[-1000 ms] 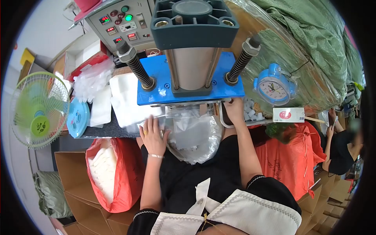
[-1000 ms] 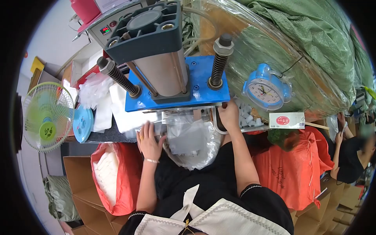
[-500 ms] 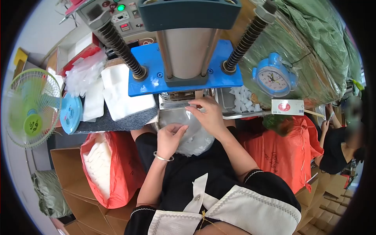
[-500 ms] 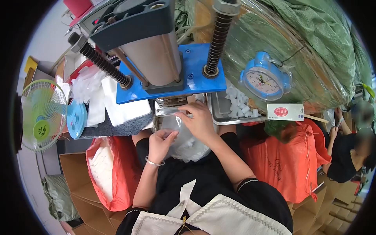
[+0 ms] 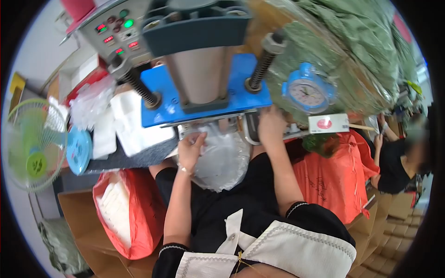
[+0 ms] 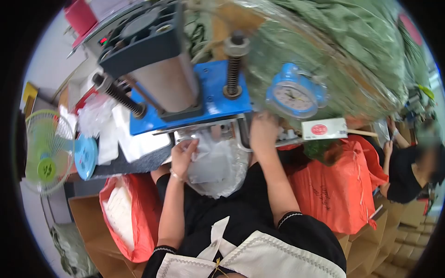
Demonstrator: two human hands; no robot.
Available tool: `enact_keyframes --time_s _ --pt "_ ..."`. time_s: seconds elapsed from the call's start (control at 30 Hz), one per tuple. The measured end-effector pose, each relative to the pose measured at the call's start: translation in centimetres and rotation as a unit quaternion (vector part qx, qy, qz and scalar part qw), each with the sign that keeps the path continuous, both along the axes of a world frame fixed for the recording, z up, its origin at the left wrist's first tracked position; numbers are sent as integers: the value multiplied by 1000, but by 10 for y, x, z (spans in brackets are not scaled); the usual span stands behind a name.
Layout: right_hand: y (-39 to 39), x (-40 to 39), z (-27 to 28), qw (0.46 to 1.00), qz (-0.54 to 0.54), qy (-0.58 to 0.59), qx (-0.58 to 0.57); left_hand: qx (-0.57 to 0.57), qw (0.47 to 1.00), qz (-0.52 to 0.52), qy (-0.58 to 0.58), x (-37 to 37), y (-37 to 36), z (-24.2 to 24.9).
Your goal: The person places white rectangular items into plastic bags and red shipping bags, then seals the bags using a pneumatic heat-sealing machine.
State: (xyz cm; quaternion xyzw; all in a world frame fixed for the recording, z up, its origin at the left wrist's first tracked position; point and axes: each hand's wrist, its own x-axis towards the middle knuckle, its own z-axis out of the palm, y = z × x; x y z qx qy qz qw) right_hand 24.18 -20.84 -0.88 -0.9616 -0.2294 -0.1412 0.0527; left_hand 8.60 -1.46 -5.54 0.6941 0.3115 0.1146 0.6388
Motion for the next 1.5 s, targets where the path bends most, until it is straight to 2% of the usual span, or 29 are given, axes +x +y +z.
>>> enact_keyframes --time_s 0.03,0.07,0.13,0.17,0.23,0.3,0.37,0.47,0.5,0.57,0.6,0.63,0.7,0.73,0.77,0.83,0.87,0.9,0.93,0.97,1.03,1.07,1.1,1.17,1.2,1.27,1.4,1.47,1.5 --pt "-1 -1 -14 1000 30 6 -9 130 991 -32 32 -3 4 12" --pt "3 -2 -22 999 32 2 3 318 936 -53 143 -9 13 21" --pt "3 -2 -24 999 30 -1 15 470 856 73 202 -18 22 57" --pt "4 -2 -22 997 40 16 65 591 781 102 177 -27 40 46" --pt "6 -6 -14 990 55 39 122 619 772 70 130 -42 55 19" --pt "2 -6 -3 995 54 40 67 611 773 15 168 -57 36 -2" --pt "2 -2 -15 996 68 40 42 582 801 -18 140 -67 9 6" --pt "1 4 -22 987 104 92 78 600 797 25 60 -70 11 10" --pt "1 4 -20 986 115 94 78 600 796 33 68 -70 15 21" --pt "-2 5 -18 965 107 58 232 450 885 65 96 -73 23 42" --pt "-7 3 -20 952 106 74 278 487 867 88 57 -74 21 60" --pt "-6 -4 -20 951 110 78 278 479 873 73 55 -77 20 75" --pt "-7 -17 -14 839 37 217 498 399 915 60 26 -83 9 89" --pt "-6 -23 -13 800 49 265 537 369 928 49 19 -81 1 93" --pt "-5 -29 -9 801 47 264 536 296 954 49 -1 -80 -5 84" --pt "5 -41 7 647 66 513 560 257 966 13 -3 -70 -17 80" --pt "12 -44 7 648 66 512 560 194 981 21 9 -68 -19 60" --pt "19 -46 5 680 131 482 537 130 991 28 23 -67 -21 37" --pt "25 -48 4 706 194 451 510 102 994 47 -1 -63 -25 30" --pt "29 -49 9 705 194 454 509 102 994 49 1 -63 -28 27" --pt "35 -49 27 844 306 256 359 96 994 43 30 -62 -31 21" --pt "37 -51 31 848 294 275 344 41 997 64 -6 -64 -33 6" --pt "39 -51 31 848 295 276 343 40 997 65 -6 -66 -33 4" --pt "41 -50 29 869 353 248 244 44 997 28 55 -67 -32 2" --pt "42 -49 27 869 352 249 244 44 997 28 57 -67 -33 1" --pt "45 -49 21 867 413 241 143 4 1000 13 25 -65 -39 1" --pt "51 -51 7 847 373 333 181 -55 998 -5 13 -57 -43 10" --pt "52 -56 6 811 260 422 311 -52 999 -7 7 -56 -41 7" --pt "52 -55 2 811 260 422 310 -50 999 -13 1 -55 -41 6"
